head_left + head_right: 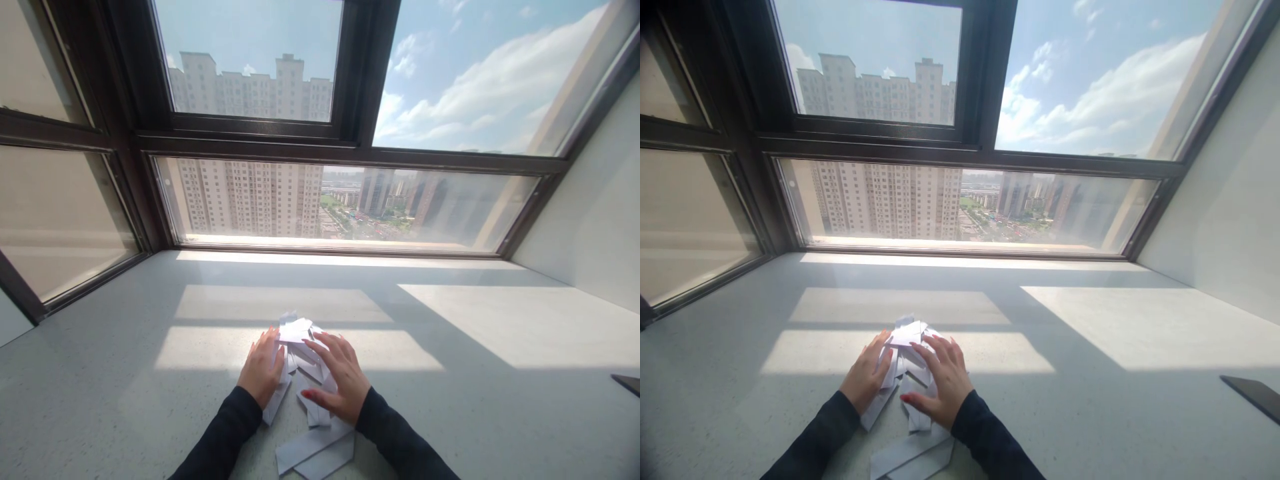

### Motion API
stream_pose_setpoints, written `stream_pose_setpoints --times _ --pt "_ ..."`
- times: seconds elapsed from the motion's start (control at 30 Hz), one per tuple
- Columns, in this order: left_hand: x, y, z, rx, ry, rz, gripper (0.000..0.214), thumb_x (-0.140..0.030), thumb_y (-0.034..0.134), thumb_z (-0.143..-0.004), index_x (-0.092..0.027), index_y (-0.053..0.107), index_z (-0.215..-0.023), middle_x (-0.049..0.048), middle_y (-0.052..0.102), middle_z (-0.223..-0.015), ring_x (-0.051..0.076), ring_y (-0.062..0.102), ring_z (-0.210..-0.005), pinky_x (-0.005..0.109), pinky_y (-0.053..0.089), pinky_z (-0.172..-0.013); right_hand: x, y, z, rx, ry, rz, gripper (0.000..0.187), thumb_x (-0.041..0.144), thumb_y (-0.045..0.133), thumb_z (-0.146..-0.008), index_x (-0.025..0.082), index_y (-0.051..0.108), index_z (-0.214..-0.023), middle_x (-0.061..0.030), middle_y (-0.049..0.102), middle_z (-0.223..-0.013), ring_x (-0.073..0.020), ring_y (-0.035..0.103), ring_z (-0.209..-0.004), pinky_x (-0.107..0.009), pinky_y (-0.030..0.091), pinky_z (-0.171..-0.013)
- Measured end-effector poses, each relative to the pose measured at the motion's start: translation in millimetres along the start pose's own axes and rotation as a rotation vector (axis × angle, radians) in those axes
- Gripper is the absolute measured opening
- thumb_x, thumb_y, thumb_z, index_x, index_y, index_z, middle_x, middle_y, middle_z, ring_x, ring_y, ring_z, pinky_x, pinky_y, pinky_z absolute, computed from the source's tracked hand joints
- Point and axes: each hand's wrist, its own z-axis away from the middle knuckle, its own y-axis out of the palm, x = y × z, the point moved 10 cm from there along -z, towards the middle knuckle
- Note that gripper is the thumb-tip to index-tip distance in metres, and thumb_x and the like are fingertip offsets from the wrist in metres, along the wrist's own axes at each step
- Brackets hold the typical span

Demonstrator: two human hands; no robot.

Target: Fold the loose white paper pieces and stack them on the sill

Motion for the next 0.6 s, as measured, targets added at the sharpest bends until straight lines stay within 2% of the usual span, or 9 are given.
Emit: stream_pose_setpoints --times 0.07,0.1,0.17,0.27,0.37,0.43,0.53,0.6 --pt "-6 -0.8 0 -0.012 0.067 0.060 0.039 -0.025 0.030 -0.080 -0.013 0.040 -0.116 0.0140 0.044 -0.122 0.024 0.034 -0.117 0.043 0.029 -0.096 0 14 2 0.118 -0.046 0.046 0.074 0.065 0.051 -0.056 0.030 0.038 -0.120 -0.0051 0.041 -0.125 -0.0293 0.029 -0.116 -0.052 0.010 -0.096" --pt "-10 -1.8 1 -0.020 0.111 0.097 0.039 -0.024 0.032 -0.079 -0.014 0.039 -0.116 0.0132 0.044 -0.122 0.023 0.035 -0.116 0.042 0.031 -0.095 -5 20 3 0.157 -0.026 0.063 0.072 0.064 0.052 -0.055 0.031 0.039 -0.119 -0.0043 0.042 -0.124 -0.0291 0.029 -0.116 -0.053 0.007 -0.096" --pt "-17 -4.9 1 -0.033 0.179 0.172 0.039 -0.022 0.034 -0.078 -0.016 0.039 -0.116 0.0119 0.043 -0.123 0.021 0.037 -0.115 0.038 0.036 -0.093 -24 26 3 0.167 0.076 0.088 0.055 0.055 0.051 -0.064 0.031 0.044 -0.114 -0.0029 0.047 -0.119 -0.0264 0.033 -0.113 -0.052 0.009 -0.096" --pt "-23 -13.2 1 -0.067 0.208 0.215 0.037 -0.022 0.034 -0.078 -0.018 0.039 -0.114 0.0110 0.041 -0.124 0.020 0.040 -0.112 0.036 0.041 -0.088 -55 17 1 0.049 0.225 0.113 0.032 0.037 0.043 -0.075 0.028 0.052 -0.104 -0.0028 0.055 -0.108 -0.0224 0.045 -0.102 -0.049 0.020 -0.093" --pt "-28 -17.9 3 -0.079 0.246 0.143 0.036 -0.022 0.033 -0.078 -0.018 0.041 -0.113 0.0116 0.042 -0.122 0.021 0.039 -0.113 0.039 0.037 -0.091 -80 1 2 -0.111 0.312 0.164 0.032 0.037 0.037 -0.078 0.024 0.053 -0.103 -0.0047 0.055 -0.107 -0.0216 0.048 -0.098 -0.043 0.030 -0.089" --pt "-30 -10.9 5 -0.036 0.262 0.048 0.040 -0.027 0.036 -0.077 -0.017 0.040 -0.116 0.0128 0.041 -0.123 0.024 0.036 -0.115 0.043 0.034 -0.092 -96 -2 5 -0.157 0.391 0.248 0.038 0.041 0.037 -0.078 0.022 0.050 -0.108 -0.0075 0.051 -0.113 -0.0244 0.045 -0.104 -0.045 0.029 -0.089" --pt "-29 12.4 10 0.077 0.280 -0.104 0.058 -0.045 0.042 -0.073 -0.018 0.031 -0.124 0.0134 0.036 -0.129 0.031 0.028 -0.119 0.054 0.027 -0.091 -110 13 9 -0.054 0.484 0.336 0.047 0.044 0.040 -0.076 0.015 0.048 -0.112 -0.0140 0.051 -0.114 -0.0286 0.042 -0.108 -0.047 0.028 -0.089" --pt "-28 25.0 13 0.130 0.296 -0.170 0.066 -0.052 0.040 -0.071 -0.018 0.026 -0.126 0.0128 0.033 -0.131 0.032 0.025 -0.120 0.057 0.024 -0.091 -104 24 9 0.015 0.459 0.319 0.046 0.042 0.040 -0.077 0.011 0.050 -0.110 -0.0157 0.054 -0.109 -0.0282 0.045 -0.105 -0.043 0.032 -0.088"
